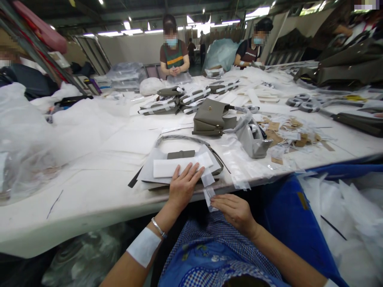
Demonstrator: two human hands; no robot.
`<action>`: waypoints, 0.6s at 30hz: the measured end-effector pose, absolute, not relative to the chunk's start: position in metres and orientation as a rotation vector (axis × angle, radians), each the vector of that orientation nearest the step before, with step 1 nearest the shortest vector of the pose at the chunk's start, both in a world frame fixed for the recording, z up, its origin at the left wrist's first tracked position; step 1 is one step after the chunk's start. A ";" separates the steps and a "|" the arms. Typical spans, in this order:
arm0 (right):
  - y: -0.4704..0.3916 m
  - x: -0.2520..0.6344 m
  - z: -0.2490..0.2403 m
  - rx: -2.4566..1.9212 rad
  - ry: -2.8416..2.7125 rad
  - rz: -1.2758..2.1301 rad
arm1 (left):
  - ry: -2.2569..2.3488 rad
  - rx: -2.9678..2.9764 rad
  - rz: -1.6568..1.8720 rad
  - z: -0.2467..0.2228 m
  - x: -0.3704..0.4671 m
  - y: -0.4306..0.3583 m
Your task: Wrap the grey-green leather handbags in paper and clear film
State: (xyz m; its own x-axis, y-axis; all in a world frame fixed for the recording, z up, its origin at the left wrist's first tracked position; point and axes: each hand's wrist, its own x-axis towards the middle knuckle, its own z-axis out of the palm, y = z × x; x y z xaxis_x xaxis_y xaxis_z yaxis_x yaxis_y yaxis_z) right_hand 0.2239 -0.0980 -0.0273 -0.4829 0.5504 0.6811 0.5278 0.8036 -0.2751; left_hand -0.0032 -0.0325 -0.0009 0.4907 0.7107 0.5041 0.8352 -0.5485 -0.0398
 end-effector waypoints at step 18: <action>-0.059 0.225 0.029 -0.878 -2.177 -0.273 | -1.290 -2.471 -0.636 -0.001 -0.004 -0.031</action>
State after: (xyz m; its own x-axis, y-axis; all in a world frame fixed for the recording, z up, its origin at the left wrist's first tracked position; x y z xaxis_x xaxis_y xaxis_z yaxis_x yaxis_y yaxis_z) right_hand 0.2251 -0.0585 0.0287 -0.4754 0.5050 0.7204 0.6671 0.7408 -0.0790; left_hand -0.0043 -0.0311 -0.0011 0.5040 0.7022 0.5029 0.8264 -0.5613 -0.0445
